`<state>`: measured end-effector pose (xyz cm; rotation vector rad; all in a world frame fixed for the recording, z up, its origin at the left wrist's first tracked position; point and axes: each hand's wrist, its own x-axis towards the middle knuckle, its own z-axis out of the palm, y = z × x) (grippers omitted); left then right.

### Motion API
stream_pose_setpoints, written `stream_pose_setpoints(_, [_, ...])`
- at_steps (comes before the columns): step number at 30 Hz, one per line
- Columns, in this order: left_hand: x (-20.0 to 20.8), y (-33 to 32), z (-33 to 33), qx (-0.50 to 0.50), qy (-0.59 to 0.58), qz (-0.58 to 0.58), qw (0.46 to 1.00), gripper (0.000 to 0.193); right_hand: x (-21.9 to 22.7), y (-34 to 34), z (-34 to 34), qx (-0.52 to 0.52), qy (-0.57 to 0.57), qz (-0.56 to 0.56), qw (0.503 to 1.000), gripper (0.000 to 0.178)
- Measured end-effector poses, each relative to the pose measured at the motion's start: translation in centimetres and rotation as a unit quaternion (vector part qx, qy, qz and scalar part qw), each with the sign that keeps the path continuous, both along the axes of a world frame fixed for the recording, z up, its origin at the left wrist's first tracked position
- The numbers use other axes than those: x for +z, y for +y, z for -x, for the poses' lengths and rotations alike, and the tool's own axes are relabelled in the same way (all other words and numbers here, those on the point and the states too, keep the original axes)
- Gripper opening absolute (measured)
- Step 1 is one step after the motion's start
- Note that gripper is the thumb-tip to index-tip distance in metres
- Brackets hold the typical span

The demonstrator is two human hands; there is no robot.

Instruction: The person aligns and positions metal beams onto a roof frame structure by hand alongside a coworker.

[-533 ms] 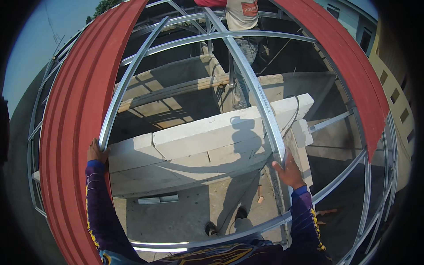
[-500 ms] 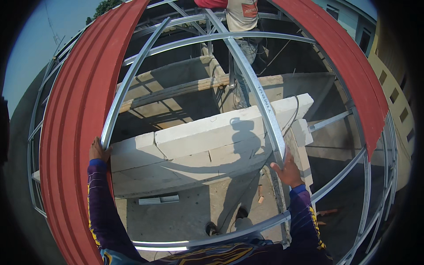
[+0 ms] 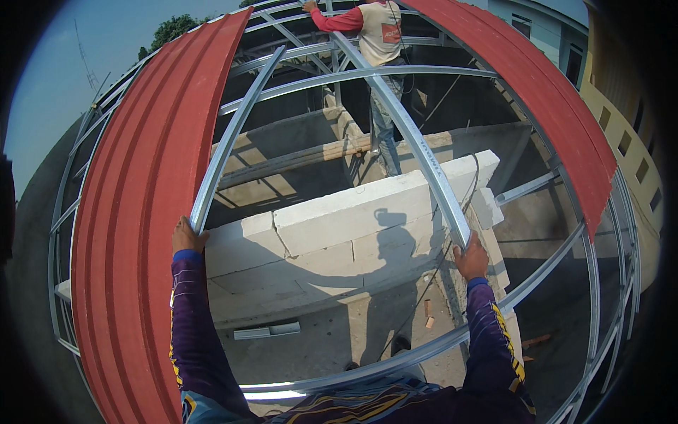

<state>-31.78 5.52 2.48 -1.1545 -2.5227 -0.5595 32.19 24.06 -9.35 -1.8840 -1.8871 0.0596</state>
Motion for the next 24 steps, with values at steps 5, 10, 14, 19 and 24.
stream_pose_setpoints(5, [0.7,0.3,-0.5,0.013,-0.022,0.016,1.000,0.061,-0.5,0.3,-0.4,-0.007,-0.018,-0.021,1.000,0.066])
stream_pose_setpoints(10, [0.8,0.3,-0.6,0.014,-0.036,0.014,0.999,0.061,0.0,0.6,-0.5,-0.011,-0.010,-0.009,1.000,0.070])
stream_pose_setpoints(14, [1.3,0.6,-0.9,0.024,-0.056,0.018,0.998,0.062,0.2,2.4,-2.4,-0.065,0.081,0.096,0.990,0.077])
stream_pose_setpoints(19, [-0.1,0.6,-0.4,0.008,-0.030,-0.015,0.999,0.063,-0.7,2.5,-1.7,-0.090,0.032,0.109,0.989,0.079])
stream_pose_setpoints(24, [0.5,0.0,-0.9,-0.004,-0.056,-0.032,0.998,0.061,-0.1,1.9,-1.8,-0.089,0.025,0.102,0.990,0.078])
